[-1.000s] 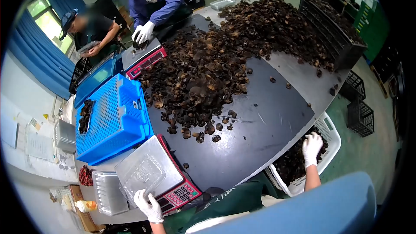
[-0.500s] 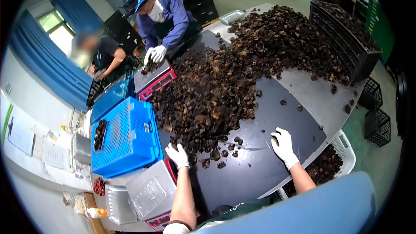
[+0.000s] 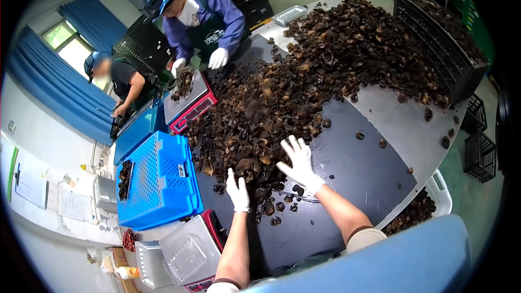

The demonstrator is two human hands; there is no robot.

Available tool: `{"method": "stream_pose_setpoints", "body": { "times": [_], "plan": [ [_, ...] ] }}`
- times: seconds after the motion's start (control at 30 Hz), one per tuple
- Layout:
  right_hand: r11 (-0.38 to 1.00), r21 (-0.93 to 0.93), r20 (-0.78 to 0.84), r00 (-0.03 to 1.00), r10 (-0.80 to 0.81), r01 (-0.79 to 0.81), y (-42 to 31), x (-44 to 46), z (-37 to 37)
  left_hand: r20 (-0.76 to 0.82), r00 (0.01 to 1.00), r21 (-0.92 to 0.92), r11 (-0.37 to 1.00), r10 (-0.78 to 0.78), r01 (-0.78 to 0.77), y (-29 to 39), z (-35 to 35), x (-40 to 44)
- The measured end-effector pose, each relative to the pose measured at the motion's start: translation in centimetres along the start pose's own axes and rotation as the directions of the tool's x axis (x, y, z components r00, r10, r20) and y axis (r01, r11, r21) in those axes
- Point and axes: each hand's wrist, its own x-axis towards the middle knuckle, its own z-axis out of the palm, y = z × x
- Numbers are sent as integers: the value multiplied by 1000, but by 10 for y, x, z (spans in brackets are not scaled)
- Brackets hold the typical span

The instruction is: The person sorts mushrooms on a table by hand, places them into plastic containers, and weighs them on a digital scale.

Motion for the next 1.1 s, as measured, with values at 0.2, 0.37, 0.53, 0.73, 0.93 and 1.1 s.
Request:
{"method": "stream_pose_setpoints", "body": {
  "times": [0.2, 0.37, 0.53, 0.73, 0.93, 1.1],
  "plan": [
    [953, 25, 135, 943, -303, 303, -50, -33, -32, 200, 945, 33, 962, 260, -272, 31, 3, -43],
    [922, 92, 194, 902, -387, 376, -38, -65, -72, 186, 915, 75, 924, 357, -376, 62, -24, -90],
    [977, 118, 11, 983, -183, 180, -26, -53, -74, -30, 994, 317, 944, 102, -87, 45, -24, -70],
    [961, 27, 393, 882, -262, 274, -58, -86, -50, 423, 887, 450, 806, 187, -384, 41, -34, -96],
    [867, 180, 502, 714, -488, 465, -80, -149, -90, 360, 875, 255, 868, 323, -425, 62, -84, -162],
    [946, 232, 293, 911, -291, 228, -58, -144, -91, 60, 998, 370, 929, 0, -22, 54, -89, -168]
  ]
}}
